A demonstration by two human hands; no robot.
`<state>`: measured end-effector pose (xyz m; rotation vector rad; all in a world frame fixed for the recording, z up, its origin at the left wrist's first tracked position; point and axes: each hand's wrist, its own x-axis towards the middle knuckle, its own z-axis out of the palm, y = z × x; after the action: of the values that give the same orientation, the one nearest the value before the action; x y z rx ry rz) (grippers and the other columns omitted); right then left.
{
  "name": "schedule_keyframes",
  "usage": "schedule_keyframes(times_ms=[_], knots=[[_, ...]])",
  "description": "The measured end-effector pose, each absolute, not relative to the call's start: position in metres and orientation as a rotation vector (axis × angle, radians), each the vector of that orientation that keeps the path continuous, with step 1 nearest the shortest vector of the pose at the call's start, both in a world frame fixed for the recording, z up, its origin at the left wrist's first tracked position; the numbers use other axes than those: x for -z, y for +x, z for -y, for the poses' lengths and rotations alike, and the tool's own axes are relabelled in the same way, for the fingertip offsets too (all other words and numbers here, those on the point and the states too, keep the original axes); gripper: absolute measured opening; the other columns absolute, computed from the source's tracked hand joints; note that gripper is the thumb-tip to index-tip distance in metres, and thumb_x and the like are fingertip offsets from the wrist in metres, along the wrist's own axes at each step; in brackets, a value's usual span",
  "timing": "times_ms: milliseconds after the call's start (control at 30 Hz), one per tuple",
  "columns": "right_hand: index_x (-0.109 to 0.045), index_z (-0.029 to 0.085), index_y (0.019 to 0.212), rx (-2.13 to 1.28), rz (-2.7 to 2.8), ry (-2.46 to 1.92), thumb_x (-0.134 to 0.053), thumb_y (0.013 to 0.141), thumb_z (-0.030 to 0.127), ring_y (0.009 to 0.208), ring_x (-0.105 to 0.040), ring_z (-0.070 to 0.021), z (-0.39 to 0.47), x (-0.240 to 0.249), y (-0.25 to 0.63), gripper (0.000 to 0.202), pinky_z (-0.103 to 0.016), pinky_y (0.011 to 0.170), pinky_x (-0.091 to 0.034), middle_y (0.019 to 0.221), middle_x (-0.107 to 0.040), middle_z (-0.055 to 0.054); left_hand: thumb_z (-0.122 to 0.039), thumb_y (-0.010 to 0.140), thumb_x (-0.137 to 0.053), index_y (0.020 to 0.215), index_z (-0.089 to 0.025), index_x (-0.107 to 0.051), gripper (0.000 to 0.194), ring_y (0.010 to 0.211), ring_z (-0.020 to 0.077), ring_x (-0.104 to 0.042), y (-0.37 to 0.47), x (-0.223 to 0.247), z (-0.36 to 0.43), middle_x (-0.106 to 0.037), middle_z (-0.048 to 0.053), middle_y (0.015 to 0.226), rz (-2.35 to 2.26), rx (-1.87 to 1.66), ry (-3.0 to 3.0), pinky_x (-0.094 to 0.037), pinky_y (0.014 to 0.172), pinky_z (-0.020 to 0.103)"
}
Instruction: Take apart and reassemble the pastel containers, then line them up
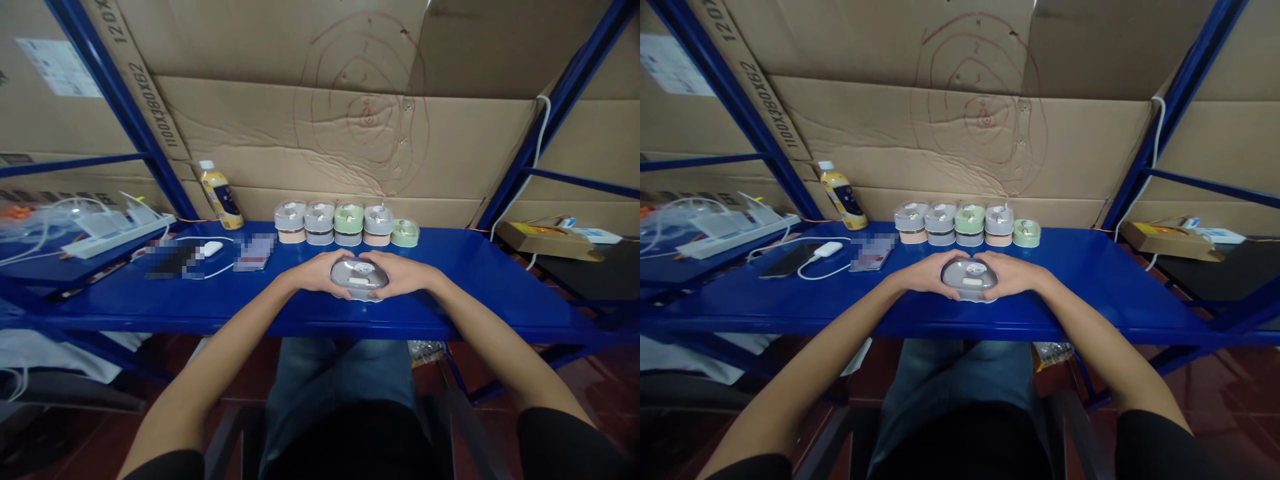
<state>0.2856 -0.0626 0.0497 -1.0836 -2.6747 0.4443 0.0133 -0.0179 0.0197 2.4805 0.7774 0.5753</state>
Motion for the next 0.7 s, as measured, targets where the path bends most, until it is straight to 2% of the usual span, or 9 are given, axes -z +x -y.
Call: schedule_keyframes(times_ms=[233, 400, 467, 600, 667, 700], knots=[[-0.048, 0.021, 0.158, -0.443, 2.670, -1.108, -0.086, 0.069, 0.050, 0.139, -0.057, -0.0411, 0.052, -0.047, 0.292, 0.101, -0.057, 0.118, -0.048, 0.155, -0.058, -0.016, -0.053, 0.059, -0.098, 0.144, -0.025, -0.055, 0.099, 0.128, 0.0366, -0.067, 0.010, -0.014, 0.013, -0.067, 0.014, 0.143, -0.711, -0.559, 2.446, -0.053, 0.108, 0.052], [-0.053, 0.018, 0.154, -0.476, 2.629, -1.253, -0.088, 0.064, 0.049, 0.132, -0.062, -0.0428, 0.069, -0.054, 0.317, 0.101, -0.056, 0.113, -0.052, 0.150, -0.062, -0.017, -0.051, 0.061, -0.098, 0.154, -0.024, -0.046, 0.110, 0.138, 0.0371, -0.061, 0.010, -0.010, 0.013, -0.064, 0.017, 0.148, -0.722, -0.539, 2.382, -0.048, 0.115, 0.054], [-0.055, 0.016, 0.152, -0.467, 2.571, -1.388, -0.089, 0.063, 0.053, 0.131, -0.063, -0.0435, 0.086, -0.054, 0.344, 0.102, -0.056, 0.113, -0.052, 0.148, -0.063, -0.018, -0.051, 0.068, -0.095, 0.154, -0.026, -0.046, 0.102, 0.139, 0.0354, -0.061, 0.011, -0.009, 0.012, -0.065, 0.016, 0.148, -0.720, -0.530, 2.378, -0.047, 0.116, 0.053], [-0.059, 0.022, 0.150, -0.348, 2.374, -1.682, -0.087, 0.063, 0.056, 0.128, -0.066, -0.0430, 0.114, -0.049, 0.419, 0.098, -0.059, 0.112, -0.052, 0.145, -0.067, -0.016, -0.051, 0.077, -0.089, 0.149, -0.025, -0.053, 0.085, 0.136, 0.0338, -0.063, 0.012, -0.009, 0.009, -0.066, 0.015, 0.146, -0.702, -0.524, 2.395, -0.049, 0.115, 0.053], [-0.067, 0.023, 0.141, -0.319, 2.239, -1.828, -0.091, 0.057, 0.054, 0.118, -0.071, -0.0413, 0.114, -0.048, 0.456, 0.093, -0.054, 0.105, -0.057, 0.137, -0.072, -0.017, -0.051, 0.080, -0.086, 0.148, -0.024, -0.053, 0.081, 0.136, 0.0329, -0.064, 0.012, -0.010, 0.009, -0.067, 0.015, 0.145, -0.705, -0.526, 2.382, -0.049, 0.115, 0.053], [-0.074, 0.021, 0.131, -0.286, 2.160, -1.879, -0.095, 0.052, 0.050, 0.109, -0.075, -0.0394, 0.108, -0.048, 0.471, 0.087, -0.047, 0.098, -0.060, 0.127, -0.076, -0.019, -0.051, 0.081, -0.085, 0.148, -0.024, -0.053, 0.079, 0.135, 0.0324, -0.064, 0.012, -0.010, 0.009, -0.067, 0.014, 0.144, -0.712, -0.524, 2.374, -0.049, 0.116, 0.053]])
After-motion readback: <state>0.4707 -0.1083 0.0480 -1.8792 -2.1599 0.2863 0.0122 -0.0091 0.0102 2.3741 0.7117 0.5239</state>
